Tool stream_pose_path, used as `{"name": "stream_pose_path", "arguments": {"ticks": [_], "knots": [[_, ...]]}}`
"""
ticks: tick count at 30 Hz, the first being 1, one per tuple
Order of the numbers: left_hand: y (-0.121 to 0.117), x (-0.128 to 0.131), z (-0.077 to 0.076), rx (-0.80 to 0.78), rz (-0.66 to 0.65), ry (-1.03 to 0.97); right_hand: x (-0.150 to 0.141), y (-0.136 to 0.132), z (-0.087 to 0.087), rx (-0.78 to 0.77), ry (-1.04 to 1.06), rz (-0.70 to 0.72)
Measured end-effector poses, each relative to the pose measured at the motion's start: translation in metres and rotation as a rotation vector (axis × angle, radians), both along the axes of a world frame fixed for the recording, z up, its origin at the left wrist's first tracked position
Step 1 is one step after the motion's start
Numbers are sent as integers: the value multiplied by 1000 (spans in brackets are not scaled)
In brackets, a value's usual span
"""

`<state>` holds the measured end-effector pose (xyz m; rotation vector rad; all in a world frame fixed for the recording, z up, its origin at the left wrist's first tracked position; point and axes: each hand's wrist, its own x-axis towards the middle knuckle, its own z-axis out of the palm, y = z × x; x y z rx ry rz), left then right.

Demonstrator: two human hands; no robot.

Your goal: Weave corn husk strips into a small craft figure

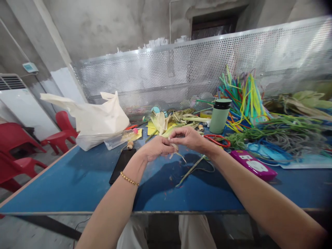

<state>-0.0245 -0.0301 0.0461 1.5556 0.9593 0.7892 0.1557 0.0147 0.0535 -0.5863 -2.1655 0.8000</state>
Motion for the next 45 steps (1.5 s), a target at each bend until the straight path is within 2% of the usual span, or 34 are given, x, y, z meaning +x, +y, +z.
{"name": "stream_pose_path", "arguments": {"ticks": [6,13,15,18,21,23,26,29,34,41,45], "knots": [[5,-3,-1,-67,-84,-177,-5,-9,2,-115,25,14],[1,2,-1,-76,-39,-257,-5,-7,0,-154,41,10],[1,3,1,-65,-14,-254,-4,-6,1,-142,68,-48],[3,2,1,-12,25,-255,0,-5,4,-146,146,-223],[7,2,0,50,71,-268,4,-6,6,-183,74,-323],[7,2,-1,84,90,-255,6,-7,6,-220,24,-291],[5,4,0,116,93,-225,4,-8,5,-261,83,-218],[2,5,3,123,79,-216,1,-9,3,-253,128,-199],[1,4,4,132,56,-222,0,-12,1,-223,152,-266],[5,3,1,136,63,-227,-6,-12,0,-76,185,-360],[7,6,-2,161,117,-271,-8,-11,-3,-113,231,-335]]}}
